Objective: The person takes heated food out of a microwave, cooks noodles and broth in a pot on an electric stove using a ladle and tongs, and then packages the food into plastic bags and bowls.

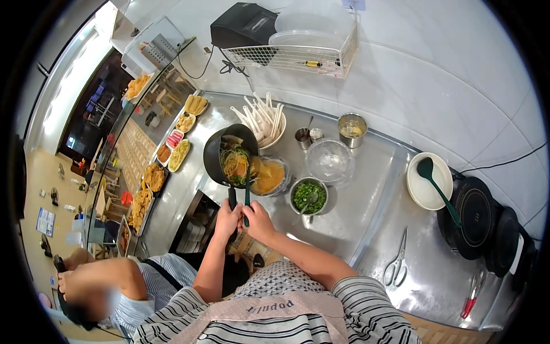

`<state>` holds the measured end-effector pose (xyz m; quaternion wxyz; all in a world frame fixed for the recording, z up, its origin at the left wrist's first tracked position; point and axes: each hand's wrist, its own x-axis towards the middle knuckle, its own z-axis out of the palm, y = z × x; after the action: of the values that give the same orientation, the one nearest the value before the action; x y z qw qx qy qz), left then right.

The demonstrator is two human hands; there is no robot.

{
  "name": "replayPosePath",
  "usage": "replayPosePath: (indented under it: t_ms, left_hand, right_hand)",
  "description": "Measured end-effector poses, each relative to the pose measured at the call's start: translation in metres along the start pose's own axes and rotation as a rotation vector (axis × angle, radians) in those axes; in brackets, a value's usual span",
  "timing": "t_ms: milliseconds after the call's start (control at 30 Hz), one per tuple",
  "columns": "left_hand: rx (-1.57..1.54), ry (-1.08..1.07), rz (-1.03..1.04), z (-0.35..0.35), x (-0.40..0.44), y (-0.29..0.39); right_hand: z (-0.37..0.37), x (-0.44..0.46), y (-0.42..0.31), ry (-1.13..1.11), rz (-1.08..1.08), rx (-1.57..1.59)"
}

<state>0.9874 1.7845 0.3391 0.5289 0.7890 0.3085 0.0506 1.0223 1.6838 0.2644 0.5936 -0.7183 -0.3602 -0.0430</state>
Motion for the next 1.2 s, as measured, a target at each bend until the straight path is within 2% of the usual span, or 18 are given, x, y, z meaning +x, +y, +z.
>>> replayPosePath:
  t_ms: [600,1200]
  left_hand:
    - [0.179,0.022,-0.025,0.007,-0.005,0.011]
    - [0.210,-0.008,-0.017,0.016,-0.003,0.008]
  right_hand:
    - [0.000,-0.005,0.001,0.045,0.029,0.044]
    - [-0.005,-0.013,0.006,0.051,0.048,0.017]
